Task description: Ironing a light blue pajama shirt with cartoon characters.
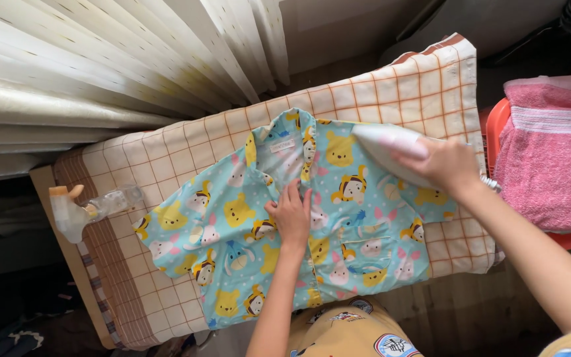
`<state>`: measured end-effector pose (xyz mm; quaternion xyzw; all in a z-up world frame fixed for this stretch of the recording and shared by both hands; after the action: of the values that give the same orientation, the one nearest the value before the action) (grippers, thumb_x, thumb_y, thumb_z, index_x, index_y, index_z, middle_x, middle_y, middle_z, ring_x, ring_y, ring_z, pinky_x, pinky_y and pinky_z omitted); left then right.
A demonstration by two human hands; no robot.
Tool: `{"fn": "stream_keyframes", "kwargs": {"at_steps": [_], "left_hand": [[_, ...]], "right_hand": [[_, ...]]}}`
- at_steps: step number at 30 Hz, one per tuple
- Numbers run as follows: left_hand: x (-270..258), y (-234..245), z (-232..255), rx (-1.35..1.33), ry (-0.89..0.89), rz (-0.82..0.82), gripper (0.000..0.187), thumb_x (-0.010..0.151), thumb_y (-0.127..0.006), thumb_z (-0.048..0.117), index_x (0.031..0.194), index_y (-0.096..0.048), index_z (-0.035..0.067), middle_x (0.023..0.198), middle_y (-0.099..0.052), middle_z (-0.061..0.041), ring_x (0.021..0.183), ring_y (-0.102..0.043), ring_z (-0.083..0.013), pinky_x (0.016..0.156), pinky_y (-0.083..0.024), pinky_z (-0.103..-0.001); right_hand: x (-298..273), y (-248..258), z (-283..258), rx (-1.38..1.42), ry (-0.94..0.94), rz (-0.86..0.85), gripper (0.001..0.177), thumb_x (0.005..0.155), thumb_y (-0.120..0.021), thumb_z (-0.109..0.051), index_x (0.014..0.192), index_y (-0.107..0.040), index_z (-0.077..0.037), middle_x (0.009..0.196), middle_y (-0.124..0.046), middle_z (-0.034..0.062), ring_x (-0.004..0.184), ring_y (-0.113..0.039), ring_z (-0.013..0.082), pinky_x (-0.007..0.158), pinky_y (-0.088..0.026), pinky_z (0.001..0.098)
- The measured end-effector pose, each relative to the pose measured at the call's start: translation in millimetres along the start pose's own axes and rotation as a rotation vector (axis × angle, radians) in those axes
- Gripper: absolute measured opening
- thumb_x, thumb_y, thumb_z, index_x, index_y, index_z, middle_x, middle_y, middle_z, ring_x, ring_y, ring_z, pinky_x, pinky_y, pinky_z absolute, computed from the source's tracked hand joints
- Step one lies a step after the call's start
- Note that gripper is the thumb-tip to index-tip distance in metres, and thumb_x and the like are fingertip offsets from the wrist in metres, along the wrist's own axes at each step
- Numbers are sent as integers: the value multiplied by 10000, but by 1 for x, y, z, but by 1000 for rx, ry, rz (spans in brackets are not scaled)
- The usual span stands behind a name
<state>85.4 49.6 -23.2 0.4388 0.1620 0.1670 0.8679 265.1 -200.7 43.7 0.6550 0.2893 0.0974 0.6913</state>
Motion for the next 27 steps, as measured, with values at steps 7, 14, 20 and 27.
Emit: {"fn": "stream_keyframes", "kwargs": {"at_steps": [7,14,20,27], "left_hand": [[24,17,11,-60,-121,121,273,1004,-649,235,1236,-658,91,1138,-641,-57,1032,-625,-255,878,-420,-426],[52,-19,-11,-421,172,-232,263,903,-765,234,1026,-703,10,835,-706,-125,694,-663,-246,652,-525,-368],[49,-10,-14,-588,146,-129,224,957,-680,230,971,-666,7,803,-717,-92,656,-688,-220,614,-522,-346],[26,-27,-37,-526,289,-234,258,959,-690,273,991,-706,18,782,-747,-108,650,-707,-209,612,-541,-357]], "right_hand": [[-9,-3,22,162,-136,-51,617,812,-645,-768,844,-774,-165,659,-684,158,648,-694,376,604,-562,470],[-13,-7,24,130,-115,-31,617,818,-630,-774,834,-763,-173,669,-680,160,659,-683,383,602,-547,485],[-16,-35,18,147,109,-98,557,765,-665,-735,763,-752,-186,653,-690,132,596,-707,331,597,-570,450],[-30,-15,-98,197,388,-62,539,686,-734,-699,686,-743,-160,494,-650,105,468,-666,338,443,-522,449]]}}
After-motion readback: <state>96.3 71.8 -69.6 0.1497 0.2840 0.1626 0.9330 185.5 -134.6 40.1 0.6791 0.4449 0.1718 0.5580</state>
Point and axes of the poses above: each hand's wrist, its own x-axis towards the middle knuckle, its own y-axis out of the back of the hand, z = x × y, the point moved 10 cm from there along x, towards the middle knuckle
